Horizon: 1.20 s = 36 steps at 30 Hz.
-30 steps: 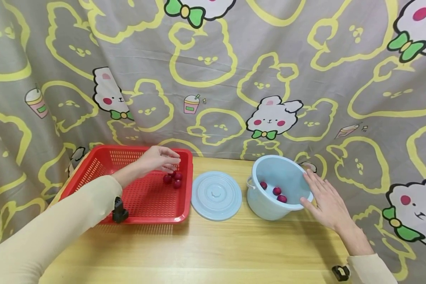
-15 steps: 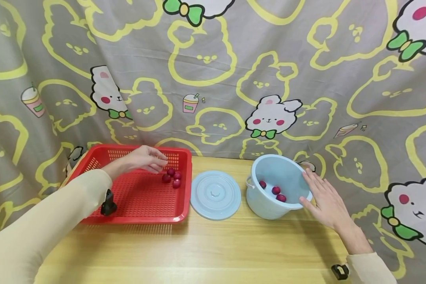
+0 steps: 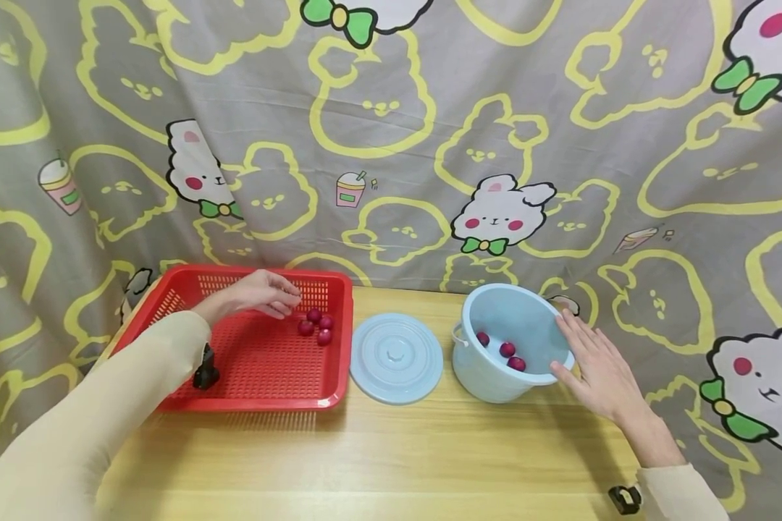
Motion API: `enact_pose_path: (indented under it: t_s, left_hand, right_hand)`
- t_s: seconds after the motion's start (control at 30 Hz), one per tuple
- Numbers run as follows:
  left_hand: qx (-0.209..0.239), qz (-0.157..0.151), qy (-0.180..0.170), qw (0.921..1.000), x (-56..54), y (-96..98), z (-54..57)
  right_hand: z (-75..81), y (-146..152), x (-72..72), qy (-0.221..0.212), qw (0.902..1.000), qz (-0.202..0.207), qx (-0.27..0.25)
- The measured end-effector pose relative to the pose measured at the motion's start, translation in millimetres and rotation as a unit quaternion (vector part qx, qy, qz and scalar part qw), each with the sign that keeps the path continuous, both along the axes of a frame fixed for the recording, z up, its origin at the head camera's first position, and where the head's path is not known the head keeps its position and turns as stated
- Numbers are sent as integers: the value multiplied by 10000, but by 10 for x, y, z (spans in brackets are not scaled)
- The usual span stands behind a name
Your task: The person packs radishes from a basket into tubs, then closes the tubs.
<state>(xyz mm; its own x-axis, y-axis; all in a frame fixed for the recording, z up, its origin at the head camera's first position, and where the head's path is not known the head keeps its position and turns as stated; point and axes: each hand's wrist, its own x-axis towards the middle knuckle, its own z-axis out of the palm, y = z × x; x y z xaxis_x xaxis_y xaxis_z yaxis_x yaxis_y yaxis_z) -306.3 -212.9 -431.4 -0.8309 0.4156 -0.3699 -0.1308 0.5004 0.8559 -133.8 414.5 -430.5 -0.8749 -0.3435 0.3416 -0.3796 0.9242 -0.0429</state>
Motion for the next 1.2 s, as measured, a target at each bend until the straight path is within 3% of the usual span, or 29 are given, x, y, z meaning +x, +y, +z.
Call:
enact_pose_path:
  t_s: [0.27,0.5,0.87,1.2]
  left_hand:
    - [32,-232,-136,9996,-33,33,-167]
    - [56,-216,-309,9993,-46,49,-272]
    - [-30,-225,-402,9989,33,78,-425]
    - [-135,-144,-425,9989,31,125,-457]
  right_hand:
    - [-9,-2,-1,29,10000,19,-13]
    - [-18,-6,-3,1,10000,18,-39]
    - [-19,9,-8,21,10000,10,-19]
    - [-23,18,-11,-7,10000,12,-42]
